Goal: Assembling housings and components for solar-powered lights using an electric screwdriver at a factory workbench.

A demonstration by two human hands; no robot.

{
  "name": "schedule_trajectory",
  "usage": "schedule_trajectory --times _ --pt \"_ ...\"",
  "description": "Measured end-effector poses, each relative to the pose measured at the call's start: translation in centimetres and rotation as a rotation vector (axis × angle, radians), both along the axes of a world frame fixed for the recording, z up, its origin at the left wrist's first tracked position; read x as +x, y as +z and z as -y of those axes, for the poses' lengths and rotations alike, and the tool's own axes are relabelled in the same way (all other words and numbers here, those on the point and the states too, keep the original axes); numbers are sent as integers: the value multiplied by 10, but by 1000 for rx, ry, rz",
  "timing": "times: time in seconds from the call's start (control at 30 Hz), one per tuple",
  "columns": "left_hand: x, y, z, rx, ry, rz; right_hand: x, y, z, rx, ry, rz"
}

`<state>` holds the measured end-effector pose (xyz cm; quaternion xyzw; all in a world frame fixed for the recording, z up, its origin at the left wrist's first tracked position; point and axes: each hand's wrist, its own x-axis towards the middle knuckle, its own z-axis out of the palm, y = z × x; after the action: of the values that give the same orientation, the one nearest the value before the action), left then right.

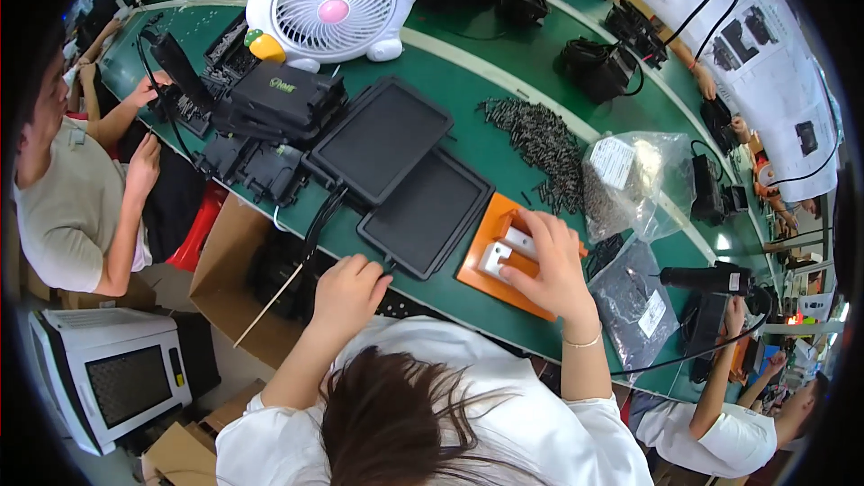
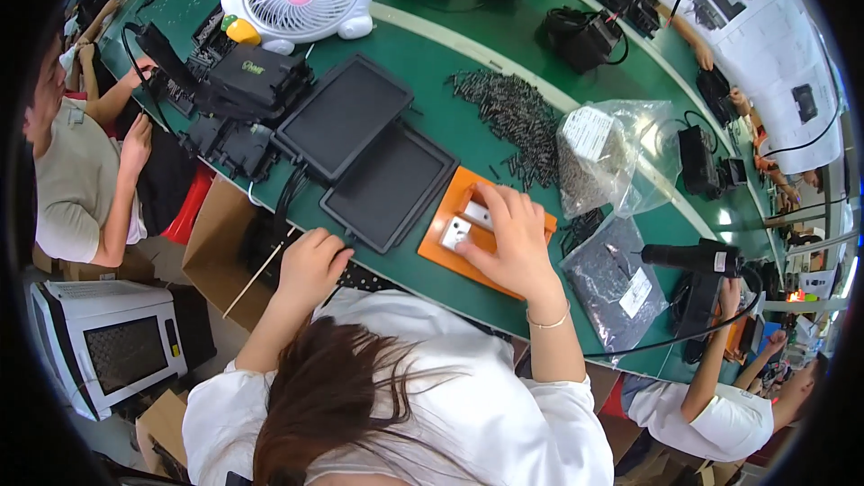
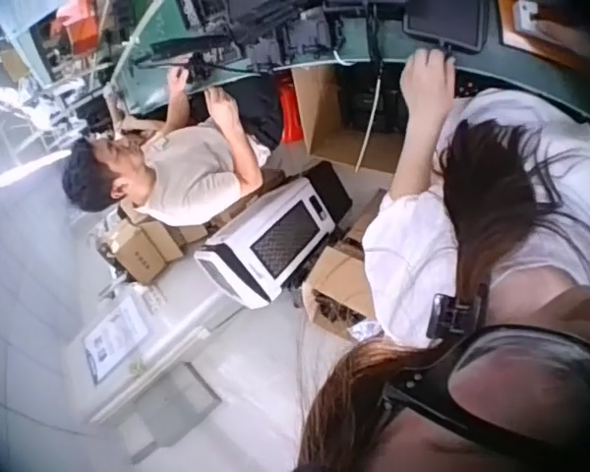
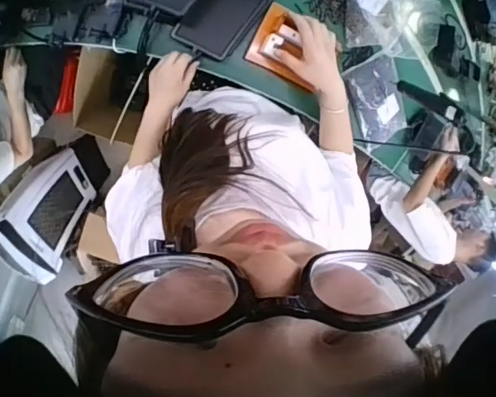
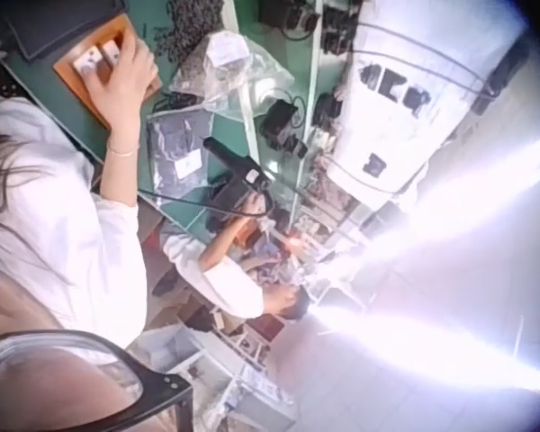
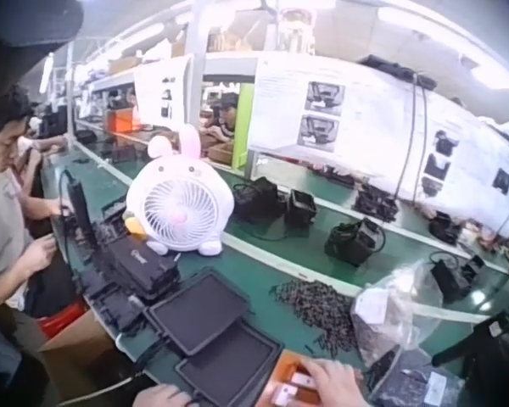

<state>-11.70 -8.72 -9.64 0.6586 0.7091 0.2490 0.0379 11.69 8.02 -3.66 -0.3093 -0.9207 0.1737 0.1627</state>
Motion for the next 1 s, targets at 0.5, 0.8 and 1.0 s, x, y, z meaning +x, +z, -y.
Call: schedule_trajectory --times 0.5,0.8,1.0 --pt "19 103 -37 356 -851 594 -18 23 25 -225 318 -999" --pt "-129 53 -101 370 440 -138 70 7 -4 -444 -254 -804" --pt "-159 46 -116 537 405 -72 28 14 -3 79 -396 -758"
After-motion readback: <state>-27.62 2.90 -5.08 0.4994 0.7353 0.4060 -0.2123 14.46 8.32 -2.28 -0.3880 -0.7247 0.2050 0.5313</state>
